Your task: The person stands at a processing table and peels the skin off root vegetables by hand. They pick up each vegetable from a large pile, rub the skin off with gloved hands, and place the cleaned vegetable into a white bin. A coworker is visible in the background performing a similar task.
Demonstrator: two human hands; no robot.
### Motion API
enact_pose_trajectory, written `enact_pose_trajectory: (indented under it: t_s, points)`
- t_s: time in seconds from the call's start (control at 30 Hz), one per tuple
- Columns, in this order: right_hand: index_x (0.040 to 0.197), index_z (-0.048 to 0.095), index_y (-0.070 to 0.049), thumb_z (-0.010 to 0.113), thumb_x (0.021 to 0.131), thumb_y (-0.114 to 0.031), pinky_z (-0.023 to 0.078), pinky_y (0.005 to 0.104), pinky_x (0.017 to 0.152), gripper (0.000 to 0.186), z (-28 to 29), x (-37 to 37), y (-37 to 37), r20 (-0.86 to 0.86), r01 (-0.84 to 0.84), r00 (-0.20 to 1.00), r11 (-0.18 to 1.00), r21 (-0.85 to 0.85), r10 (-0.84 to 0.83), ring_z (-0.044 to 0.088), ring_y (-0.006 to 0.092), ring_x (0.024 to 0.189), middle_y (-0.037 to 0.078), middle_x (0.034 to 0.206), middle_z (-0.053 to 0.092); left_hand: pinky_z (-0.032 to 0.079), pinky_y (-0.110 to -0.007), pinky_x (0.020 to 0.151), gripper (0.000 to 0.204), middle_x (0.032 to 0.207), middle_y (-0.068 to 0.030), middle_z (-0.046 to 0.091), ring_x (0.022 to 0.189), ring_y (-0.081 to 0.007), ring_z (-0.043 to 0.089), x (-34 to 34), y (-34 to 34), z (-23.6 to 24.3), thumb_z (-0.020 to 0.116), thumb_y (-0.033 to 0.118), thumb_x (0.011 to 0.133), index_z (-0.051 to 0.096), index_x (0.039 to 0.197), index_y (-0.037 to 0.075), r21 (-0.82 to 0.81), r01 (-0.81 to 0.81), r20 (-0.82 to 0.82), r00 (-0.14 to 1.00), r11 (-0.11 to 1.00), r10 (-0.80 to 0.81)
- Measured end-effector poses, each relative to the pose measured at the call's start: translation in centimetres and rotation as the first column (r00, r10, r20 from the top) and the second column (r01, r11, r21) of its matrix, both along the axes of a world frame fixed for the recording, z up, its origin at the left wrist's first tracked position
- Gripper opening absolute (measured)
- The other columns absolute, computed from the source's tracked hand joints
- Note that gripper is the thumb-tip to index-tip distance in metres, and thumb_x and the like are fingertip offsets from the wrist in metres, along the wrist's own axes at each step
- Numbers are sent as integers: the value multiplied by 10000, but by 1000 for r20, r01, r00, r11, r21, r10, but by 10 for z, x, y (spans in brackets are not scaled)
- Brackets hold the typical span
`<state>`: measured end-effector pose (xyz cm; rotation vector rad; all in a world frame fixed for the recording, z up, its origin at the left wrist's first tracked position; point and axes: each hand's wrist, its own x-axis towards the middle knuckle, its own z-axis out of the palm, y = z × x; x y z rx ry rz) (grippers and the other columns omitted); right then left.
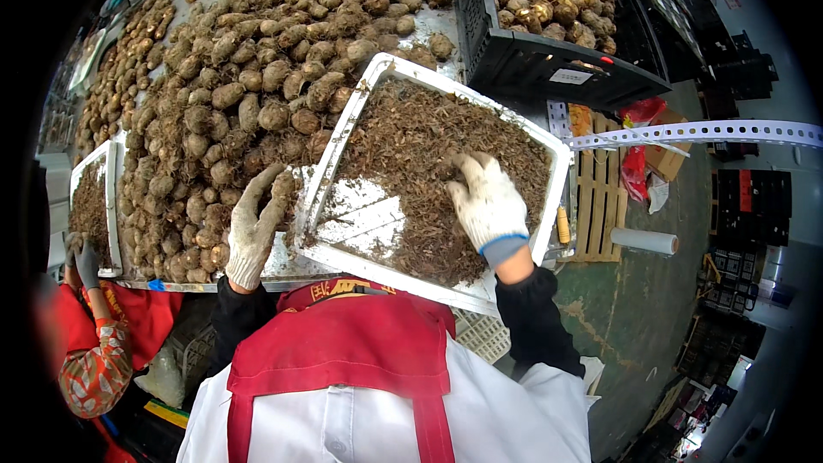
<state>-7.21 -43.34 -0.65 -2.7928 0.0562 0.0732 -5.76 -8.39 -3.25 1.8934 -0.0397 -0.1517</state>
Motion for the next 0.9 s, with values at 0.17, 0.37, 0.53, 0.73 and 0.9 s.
enact_pose_trajectory:
  t_s: [0.17,0.37,0.53,0.73,0.9]
  points:
    - [1337,605,-154,725,859,-248,529,468,974,501,-33,30,2,-44,-10,999,997,-78,7,621,384,1169,163,1329,588,453,-351,1069,463,1338,-182,643,1249,-240,594,-2,-6,7,628,237,1031,565,1400,-35,20,-5,-61,998,1000,6]
    - [1300,608,-145,772,802,-208,529,466,964,528,-38,26,-4,-54,28,998,1000,1,-28,623,387,1149,178,1269,594,471,-319,1016,482,1253,-141,666,1157,-190,610,-9,-5,6,645,263,1028,567,1393,-41,-72,-44,-70,997,996,39]
    - [1254,631,-146,782,789,-199,531,467,949,492,-44,21,-8,-10,7,1000,995,99,-6,634,385,1118,169,1196,616,490,-295,962,480,1211,-111,673,1089,-156,616,-11,-10,10,647,263,1028,567,1387,-47,-115,-54,-128,991,992,39]
    - [1199,686,-143,804,773,-256,534,459,935,456,-44,16,-8,-93,15,996,1000,12,-14,638,374,1100,155,1145,638,493,-280,942,459,1200,-101,674,1059,-138,615,-9,-13,5,640,238,1029,569,1383,-45,-136,-46,-162,987,990,24]
    - [1211,693,-135,794,782,-331,534,446,942,482,-31,18,-2,-141,123,983,992,10,-120,638,367,1108,169,1171,634,522,-272,885,475,1190,-95,674,1014,-129,627,-11,-11,-1,632,267,1034,564,1388,-42,-177,-21,-41,999,984,14]
